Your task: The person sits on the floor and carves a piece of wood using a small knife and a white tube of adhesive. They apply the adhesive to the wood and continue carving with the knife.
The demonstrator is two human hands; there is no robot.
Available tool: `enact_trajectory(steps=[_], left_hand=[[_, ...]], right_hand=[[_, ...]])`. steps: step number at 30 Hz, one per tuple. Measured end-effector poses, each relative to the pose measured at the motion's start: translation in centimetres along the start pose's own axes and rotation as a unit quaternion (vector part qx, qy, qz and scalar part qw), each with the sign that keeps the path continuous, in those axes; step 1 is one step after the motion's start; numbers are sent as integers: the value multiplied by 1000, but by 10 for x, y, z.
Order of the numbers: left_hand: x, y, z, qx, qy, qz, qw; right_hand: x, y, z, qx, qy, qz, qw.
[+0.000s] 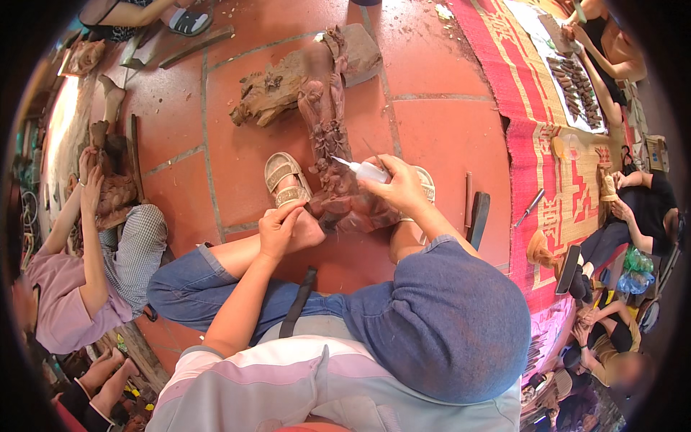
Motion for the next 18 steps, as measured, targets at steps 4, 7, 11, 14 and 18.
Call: enact_trajectory(steps=[4, 7, 11, 14, 18], left_hand=[[-5, 4, -6, 34, -5, 36, 999], [0, 10, -1, 7, -16, 67, 998], [2, 7, 4, 26, -11, 66, 997], [0, 5, 12, 75, -64, 56, 994], [2, 3, 3, 54, -52, 53, 996]], right_hand=[[0, 1, -4, -22, 12, 3, 1000], [0, 1, -6, -42, 22, 7, 999], [1, 1, -15, -54, 26, 12, 998], [4, 3, -16, -61, 33, 11, 998], [5, 3, -18, -80, 60, 11, 995]])
Point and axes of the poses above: each hand's wrist, its own x-axis towards the middle knuckle, its own y-axis out of the back of the hand, z = x × y, the point moved 8 cm from there along x, towards the middle knuckle, and after that the axes turned 12 degrees about x, right-handed, at the moved point
